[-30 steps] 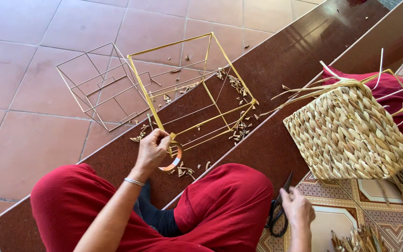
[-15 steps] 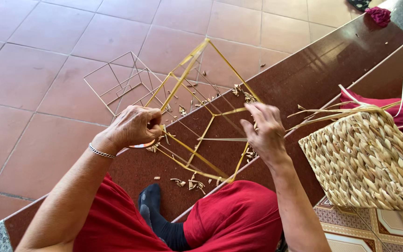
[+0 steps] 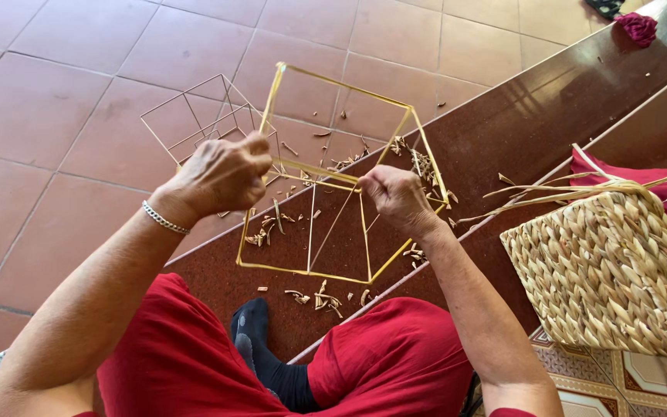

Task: The person sits on the floor and wraps a yellow strip around the edges of a rectangular wire frame. They use scissors to cut the strip at intervals and continue wrapping it around the frame's perimeter.

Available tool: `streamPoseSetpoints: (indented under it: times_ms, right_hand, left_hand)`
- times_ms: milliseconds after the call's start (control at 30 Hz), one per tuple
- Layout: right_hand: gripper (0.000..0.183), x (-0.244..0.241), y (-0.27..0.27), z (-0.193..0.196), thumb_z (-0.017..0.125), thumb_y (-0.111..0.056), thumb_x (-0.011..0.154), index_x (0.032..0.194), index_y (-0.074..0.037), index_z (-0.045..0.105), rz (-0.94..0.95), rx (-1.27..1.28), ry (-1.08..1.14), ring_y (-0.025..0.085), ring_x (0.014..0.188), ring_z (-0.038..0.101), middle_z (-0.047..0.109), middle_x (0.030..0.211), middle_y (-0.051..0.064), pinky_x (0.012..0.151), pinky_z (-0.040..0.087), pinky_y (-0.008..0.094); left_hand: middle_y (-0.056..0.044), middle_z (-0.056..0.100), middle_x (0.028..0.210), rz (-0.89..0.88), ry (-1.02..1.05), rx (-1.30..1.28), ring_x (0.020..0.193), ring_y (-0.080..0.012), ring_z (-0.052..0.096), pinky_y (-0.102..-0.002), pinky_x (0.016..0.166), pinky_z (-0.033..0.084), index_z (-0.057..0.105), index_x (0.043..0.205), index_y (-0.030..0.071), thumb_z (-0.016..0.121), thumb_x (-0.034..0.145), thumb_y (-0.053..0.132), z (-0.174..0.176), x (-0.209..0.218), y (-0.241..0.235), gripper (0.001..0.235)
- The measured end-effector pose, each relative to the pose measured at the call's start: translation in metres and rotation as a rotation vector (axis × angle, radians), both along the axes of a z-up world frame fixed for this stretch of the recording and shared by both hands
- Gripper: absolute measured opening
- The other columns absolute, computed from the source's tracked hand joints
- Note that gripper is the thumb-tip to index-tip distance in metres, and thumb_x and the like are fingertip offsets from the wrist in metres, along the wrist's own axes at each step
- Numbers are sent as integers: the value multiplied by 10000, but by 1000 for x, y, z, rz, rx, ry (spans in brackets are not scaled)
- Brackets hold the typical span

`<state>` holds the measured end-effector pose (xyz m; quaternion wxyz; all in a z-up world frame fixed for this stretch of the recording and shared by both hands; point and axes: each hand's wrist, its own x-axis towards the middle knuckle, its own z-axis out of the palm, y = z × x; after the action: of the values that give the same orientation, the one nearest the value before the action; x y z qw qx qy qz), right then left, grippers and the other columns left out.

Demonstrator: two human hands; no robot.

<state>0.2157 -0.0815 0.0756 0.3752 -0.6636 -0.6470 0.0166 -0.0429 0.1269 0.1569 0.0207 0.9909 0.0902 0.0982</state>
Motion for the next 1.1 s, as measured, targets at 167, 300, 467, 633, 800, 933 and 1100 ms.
streamPoseSetpoints:
  times_ms: [167, 300, 467, 633, 800, 933, 1100]
  right_hand:
    - [267, 14, 4, 18, 633, -277, 1054, 903, -86, 743, -331, -85, 238, 58, 472, 448, 613, 624, 7, 372, 352, 270]
    - [259, 32, -13, 26, 624, -276, 1030, 887, -78, 707, -397, -61, 789, 37, 436, 399, 548, 618, -31, 341, 292, 219]
    - [277, 44, -45, 17, 664, -242, 1025, 818, -58, 658, -281, -2, 1350, 27, 451, 390, 489, 586, -40, 366, 321, 182]
    - [268, 47, -62, -2, 672, -240, 1020, 825, -56, 667, -277, 36, 1383, 34, 452, 405, 495, 580, -38, 365, 326, 182]
    - [258, 54, -76, -17, 655, -246, 1026, 857, -53, 685, -376, 120, 1206, 36, 416, 398, 523, 577, -29, 319, 280, 187]
    - [248, 58, -84, -20, 648, -236, 1046, 891, -48, 691, -476, 179, 1145, 20, 416, 394, 525, 585, -39, 325, 278, 178]
    - [163, 55, -83, -28, 627, -214, 1037, 1028, -66, 694, -632, 249, 959, 9, 430, 430, 560, 630, -41, 320, 320, 169]
  left_hand:
    - [-209, 538, 1540, 189, -231, -157, 706, -239, 729, -350, 660, 588, 677, 759, 36, 664, 822, 98, 20, -21, -2, 90]
    - [-149, 683, 1361, 333, -351, -796, 924, -211, 750, -339, 766, 606, 692, 794, 47, 669, 812, 74, -15, -53, 1, 40]
    - [-66, 507, 1501, 341, -163, -1481, 1065, -96, 700, -233, 815, 589, 779, 865, 17, 700, 817, 82, -118, -61, -21, 113]
    - [-228, 599, 1375, 545, -184, -1656, 659, -74, 543, -243, 508, 442, 748, 965, 82, 666, 883, 135, -162, -47, -32, 128]
    - [-50, 518, 1500, 412, -536, -1316, 777, -80, 566, -238, 607, 477, 709, 859, 27, 647, 836, 93, -166, -47, -59, 93]
    - [-32, 585, 1429, 512, -317, -1474, 857, -113, 599, -278, 632, 493, 703, 800, 44, 643, 811, 125, -159, -58, -62, 101]
    - [-43, 653, 1314, 408, -57, -1749, 851, -88, 638, -243, 641, 534, 682, 822, 49, 678, 839, 132, -158, -47, -77, 84]
